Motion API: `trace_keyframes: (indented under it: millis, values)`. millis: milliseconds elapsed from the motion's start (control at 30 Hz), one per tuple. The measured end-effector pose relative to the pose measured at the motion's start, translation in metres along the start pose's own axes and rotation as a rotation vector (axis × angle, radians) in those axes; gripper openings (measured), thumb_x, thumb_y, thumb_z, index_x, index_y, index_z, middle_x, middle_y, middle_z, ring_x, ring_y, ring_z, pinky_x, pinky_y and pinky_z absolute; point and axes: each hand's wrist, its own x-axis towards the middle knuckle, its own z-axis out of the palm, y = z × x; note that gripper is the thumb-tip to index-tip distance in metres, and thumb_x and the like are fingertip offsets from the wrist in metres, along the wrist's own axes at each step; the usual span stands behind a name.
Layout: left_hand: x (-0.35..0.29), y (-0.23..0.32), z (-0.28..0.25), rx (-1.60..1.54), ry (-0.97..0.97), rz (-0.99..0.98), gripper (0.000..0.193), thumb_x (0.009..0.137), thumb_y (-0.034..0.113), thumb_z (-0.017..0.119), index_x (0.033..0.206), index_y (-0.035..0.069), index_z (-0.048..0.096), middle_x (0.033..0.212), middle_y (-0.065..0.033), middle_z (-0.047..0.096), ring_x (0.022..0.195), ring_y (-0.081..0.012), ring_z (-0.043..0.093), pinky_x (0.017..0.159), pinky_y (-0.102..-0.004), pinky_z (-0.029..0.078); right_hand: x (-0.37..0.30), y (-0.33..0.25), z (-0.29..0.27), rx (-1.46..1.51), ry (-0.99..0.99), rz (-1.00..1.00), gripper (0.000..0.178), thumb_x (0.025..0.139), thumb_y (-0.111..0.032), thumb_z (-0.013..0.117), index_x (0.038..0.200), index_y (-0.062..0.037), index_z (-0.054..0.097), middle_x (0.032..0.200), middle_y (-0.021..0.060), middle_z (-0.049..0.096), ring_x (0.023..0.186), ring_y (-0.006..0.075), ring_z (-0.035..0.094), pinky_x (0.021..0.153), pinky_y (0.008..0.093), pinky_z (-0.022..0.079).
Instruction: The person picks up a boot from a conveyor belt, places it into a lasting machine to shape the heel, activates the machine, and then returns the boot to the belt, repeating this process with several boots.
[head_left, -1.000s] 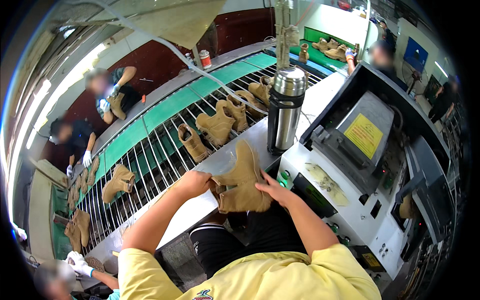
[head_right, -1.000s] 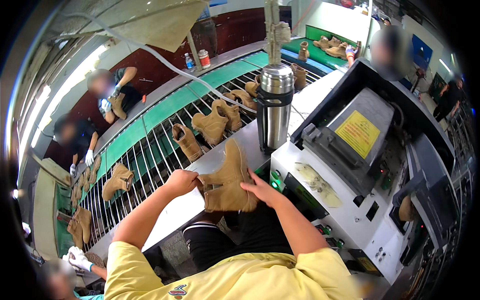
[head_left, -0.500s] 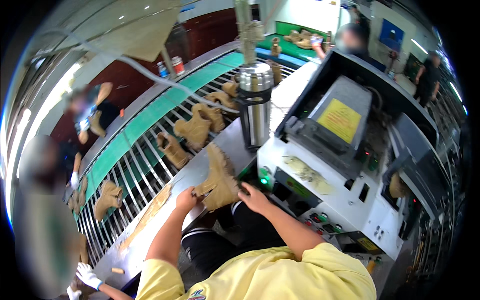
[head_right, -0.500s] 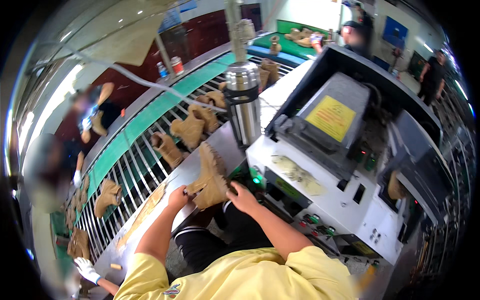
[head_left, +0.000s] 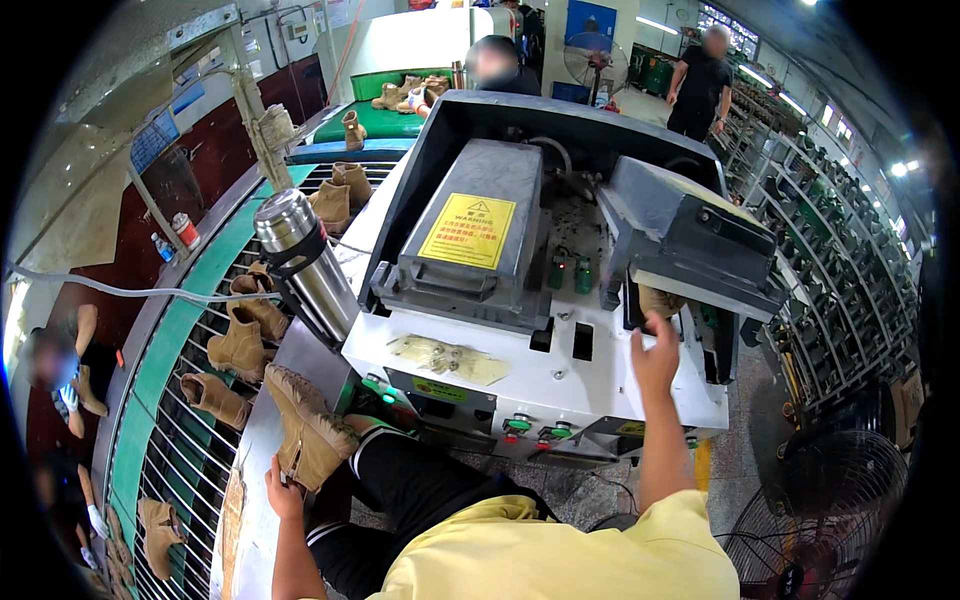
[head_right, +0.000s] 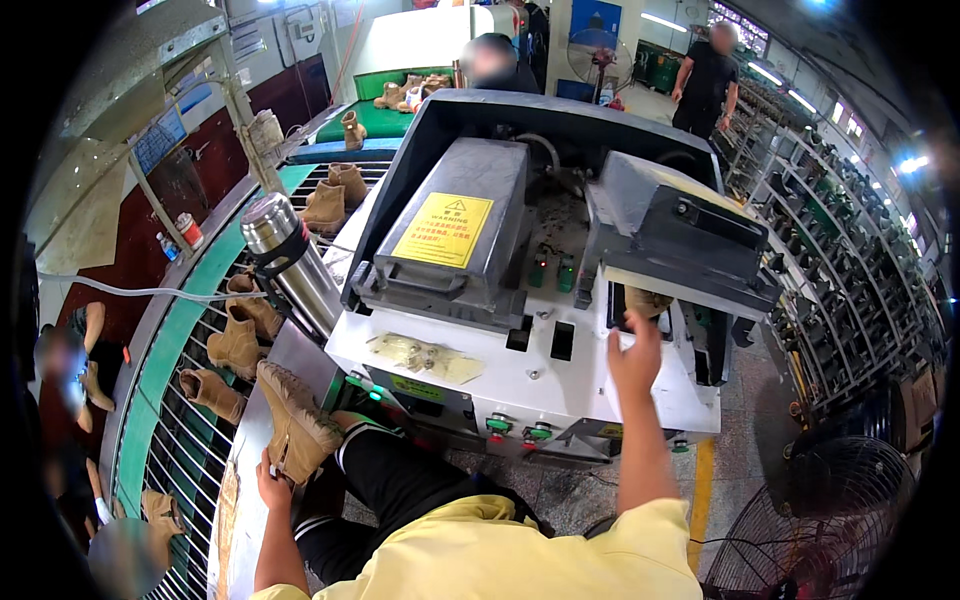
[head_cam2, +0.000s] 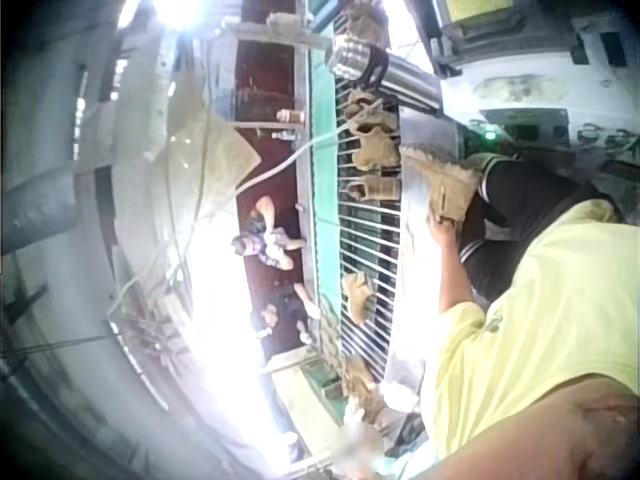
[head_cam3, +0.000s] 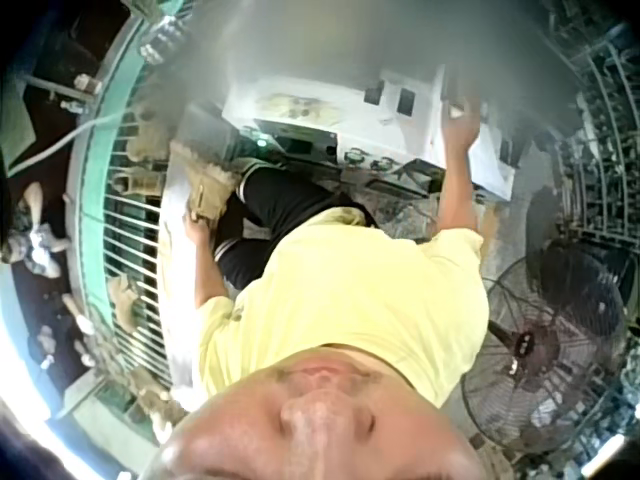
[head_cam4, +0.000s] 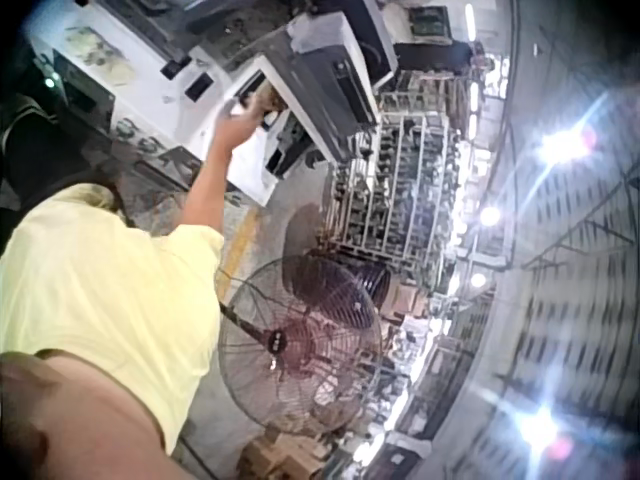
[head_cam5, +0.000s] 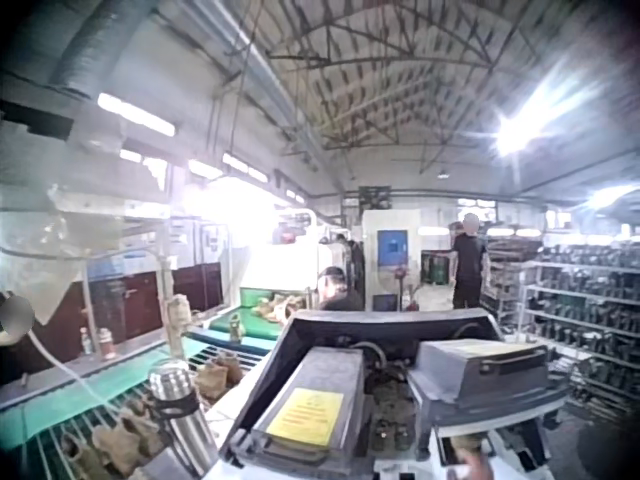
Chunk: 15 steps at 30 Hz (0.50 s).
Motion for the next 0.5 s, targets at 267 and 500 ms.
trace_keyframes:
  millis: [267, 500]
  values:
    - [0.004, -0.088, 0.029, -0.431, 0.239, -0.318, 0.041, 0.080, -0.007, 0.049, 0.120, 0.000, 0.045, 0.081, -0.0066, 0.055, 0.070, -0.0152, 0.053, 0.067, -0.0277, 0.046, 0.129, 0.060, 0.032, -0.419, -0.423, 0.306, 0.099, 0.069, -0.067, 0.063, 0.141, -0.0048, 0.037, 0.139, 0.0223, 0.043, 0.129, 0.0374, 0.040, 0.106, 0.0415, 0.034]
    - [0.008, -0.077, 0.019, -0.699, 0.267, -0.489, 0.017, 0.080, -0.001, 0.052, 0.097, 0.000, 0.054, 0.080, -0.0069, 0.055, 0.061, -0.0121, 0.050, 0.055, -0.0246, 0.043, 0.177, 0.042, 0.028, -0.371, -0.798, 0.602, 0.121, 0.055, -0.049, 0.073, 0.148, -0.0018, 0.010, 0.138, 0.0242, 0.043, 0.126, 0.0330, 0.047, 0.103, 0.0364, 0.038]
